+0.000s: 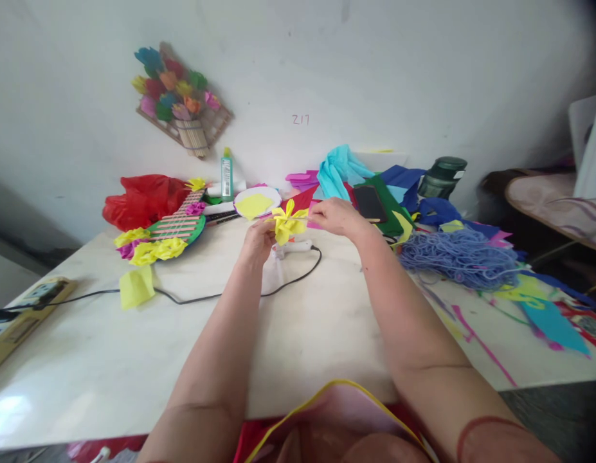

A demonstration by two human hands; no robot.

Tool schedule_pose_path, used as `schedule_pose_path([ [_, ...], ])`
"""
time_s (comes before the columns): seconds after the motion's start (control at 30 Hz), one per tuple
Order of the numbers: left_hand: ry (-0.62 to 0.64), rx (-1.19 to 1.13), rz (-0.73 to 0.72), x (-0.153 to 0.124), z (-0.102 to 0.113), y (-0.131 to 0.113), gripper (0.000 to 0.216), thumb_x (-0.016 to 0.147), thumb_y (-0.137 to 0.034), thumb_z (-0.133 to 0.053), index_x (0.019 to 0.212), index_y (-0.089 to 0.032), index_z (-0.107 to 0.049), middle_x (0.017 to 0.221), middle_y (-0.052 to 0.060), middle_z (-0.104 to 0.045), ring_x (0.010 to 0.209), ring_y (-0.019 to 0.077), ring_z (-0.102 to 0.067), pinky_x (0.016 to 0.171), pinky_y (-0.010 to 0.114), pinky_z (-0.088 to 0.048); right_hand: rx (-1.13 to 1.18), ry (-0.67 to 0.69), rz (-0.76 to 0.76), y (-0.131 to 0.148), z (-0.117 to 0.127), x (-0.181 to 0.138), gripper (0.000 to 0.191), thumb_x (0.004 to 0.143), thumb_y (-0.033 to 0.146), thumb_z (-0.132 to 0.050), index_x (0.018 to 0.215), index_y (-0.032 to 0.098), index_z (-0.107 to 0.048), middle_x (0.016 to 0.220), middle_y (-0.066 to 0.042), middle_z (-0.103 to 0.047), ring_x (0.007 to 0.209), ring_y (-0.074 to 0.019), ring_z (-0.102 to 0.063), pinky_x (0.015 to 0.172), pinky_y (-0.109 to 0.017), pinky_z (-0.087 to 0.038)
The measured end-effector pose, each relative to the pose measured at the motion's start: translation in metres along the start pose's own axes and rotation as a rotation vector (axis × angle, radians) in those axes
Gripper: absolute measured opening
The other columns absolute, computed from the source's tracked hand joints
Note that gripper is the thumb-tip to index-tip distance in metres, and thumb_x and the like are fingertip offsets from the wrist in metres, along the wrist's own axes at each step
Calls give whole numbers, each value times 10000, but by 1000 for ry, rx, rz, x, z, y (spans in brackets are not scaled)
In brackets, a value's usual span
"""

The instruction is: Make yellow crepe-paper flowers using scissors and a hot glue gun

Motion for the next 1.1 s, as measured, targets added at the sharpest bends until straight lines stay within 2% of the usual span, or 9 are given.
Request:
schedule_pose_path([
  [0.23,-15,-18,-15,-4,-1,3,269,562,-137,-673,831,-129,-687,702,30,-715,597,146,-654,542,232,-534,76,-16,4,-7,3,-1,264,862,297,-530,636,189,-614,647,5,-559,619,-119,-403,581,-280,-229],
  [0.37,-70,-30,6,-3,-3,5,232,570,-121,-653,802,-137,-666,687,31,-704,592,149,-653,553,242,-539,100,-11,-26,-16,4,-1,310,831,303,-558,545,190,-515,581,20,-469,585,-112,-361,567,-286,-207],
  [0.53,-144,-71,72,2,-8,7,207,590,-99,-608,791,-134,-637,687,43,-699,622,160,-672,599,255,-555,316,-35,-72,-28,5,-2,354,823,351,-577,528,189,-468,538,43,-360,549,-91,-317,542,-266,-212],
  [0.67,-130,-78,77,-1,-14,5,243,594,-98,-601,830,-134,-640,699,41,-704,633,156,-677,632,255,-562,458,-96,-175,-34,2,1,388,796,458,-623,548,195,-481,521,51,-359,527,-85,-328,516,-248,-243],
  [0.8,-47,-55,35,-8,-21,4,281,586,-113,-621,862,-135,-668,724,32,-717,624,139,-668,617,237,-552,474,-113,-243,-34,-8,7,444,775,483,-639,501,209,-423,494,58,-320,503,-84,-298,495,-252,-236],
  [0.9,5,-38,-8,-12,-23,5,308,574,-134,-645,880,-136,-687,737,31,-721,634,140,-669,613,238,-541,531,-83,-281,-32,-17,11,389,750,451,-658,520,203,-466,507,60,-366,512,-86,-333,499,-250,-253],
  [1.0,19,-1,-38,-14,-24,8,330,552,-152,-681,882,-130,-693,715,28,-707,665,158,-680,647,263,-538,656,-84,-321,-32,-23,12,271,731,387,-672,598,184,-553,548,58,-445,543,-90,-394,527,-246,-292],
  [1.1,27,25,-59,-14,-27,10,323,533,-167,-708,855,-135,-698,700,20,-695,685,163,-682,662,269,-527,770,-98,-353,-32,-27,13,232,741,370,-664,651,165,-606,590,38,-521,581,-100,-455,558,-245,-332],
])
Point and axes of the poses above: each hand's wrist, its own x-axis towards the middle knuckle, its own z-axis out of the back of the hand, y = z × x, the point moved 4 cm from there along x, towards the middle knuckle
